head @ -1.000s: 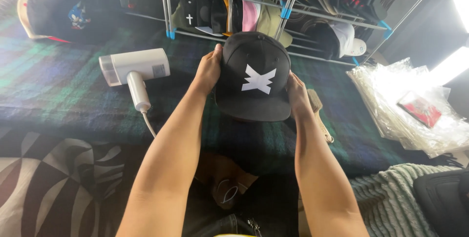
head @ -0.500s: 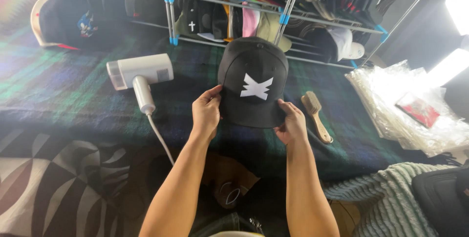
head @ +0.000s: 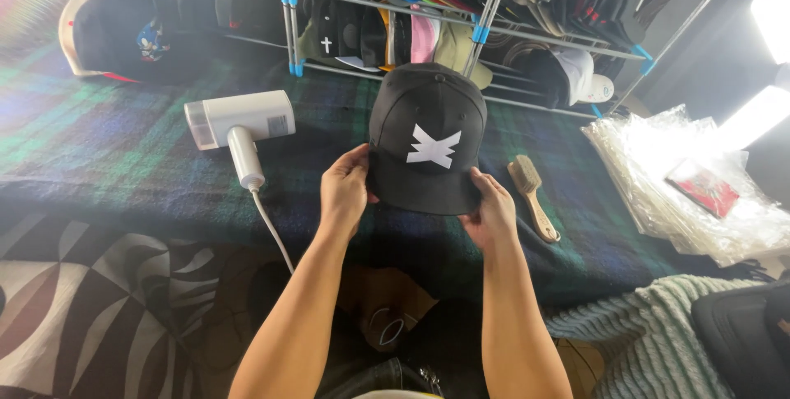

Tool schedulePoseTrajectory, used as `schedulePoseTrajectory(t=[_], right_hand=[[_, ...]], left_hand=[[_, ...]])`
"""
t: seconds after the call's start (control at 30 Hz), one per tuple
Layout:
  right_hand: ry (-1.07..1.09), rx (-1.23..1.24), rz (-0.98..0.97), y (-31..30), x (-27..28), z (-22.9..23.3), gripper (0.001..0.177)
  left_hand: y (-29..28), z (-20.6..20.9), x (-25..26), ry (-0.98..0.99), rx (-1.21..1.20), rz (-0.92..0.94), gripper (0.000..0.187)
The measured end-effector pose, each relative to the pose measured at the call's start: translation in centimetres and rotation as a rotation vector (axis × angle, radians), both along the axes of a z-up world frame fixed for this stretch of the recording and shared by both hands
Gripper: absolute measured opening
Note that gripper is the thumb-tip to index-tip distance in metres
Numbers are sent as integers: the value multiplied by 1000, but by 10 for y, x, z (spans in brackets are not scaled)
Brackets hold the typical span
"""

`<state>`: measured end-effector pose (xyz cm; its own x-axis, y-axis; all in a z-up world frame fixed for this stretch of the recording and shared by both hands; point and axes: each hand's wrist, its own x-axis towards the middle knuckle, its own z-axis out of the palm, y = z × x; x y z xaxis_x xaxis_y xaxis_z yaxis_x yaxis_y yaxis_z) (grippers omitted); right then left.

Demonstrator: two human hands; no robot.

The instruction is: Cleaning and shaping a baseball cap using a hair dryer and a brush

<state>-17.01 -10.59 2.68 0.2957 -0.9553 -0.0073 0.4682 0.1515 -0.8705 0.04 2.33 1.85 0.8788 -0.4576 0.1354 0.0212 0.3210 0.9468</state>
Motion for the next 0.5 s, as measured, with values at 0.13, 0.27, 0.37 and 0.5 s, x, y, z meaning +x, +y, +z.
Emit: schedulePoseTrajectory(t=[0.13,0.27,0.37,0.5], right_hand=[[189,-156,-140,-6,-25,-21,37],[85,-237,-128,-25,-37,-54,26],[134,-323,-98,-24,-37,-55,21],[190,-351,-84,-24,-37,-57,17]], left_hand=[[47,-13,56,-811,230,637,28],[90,-24,124,-637,788,700,40],[87,-31,161,-491,1055,429,75],[77,-9,175,-368,1082,267,88]])
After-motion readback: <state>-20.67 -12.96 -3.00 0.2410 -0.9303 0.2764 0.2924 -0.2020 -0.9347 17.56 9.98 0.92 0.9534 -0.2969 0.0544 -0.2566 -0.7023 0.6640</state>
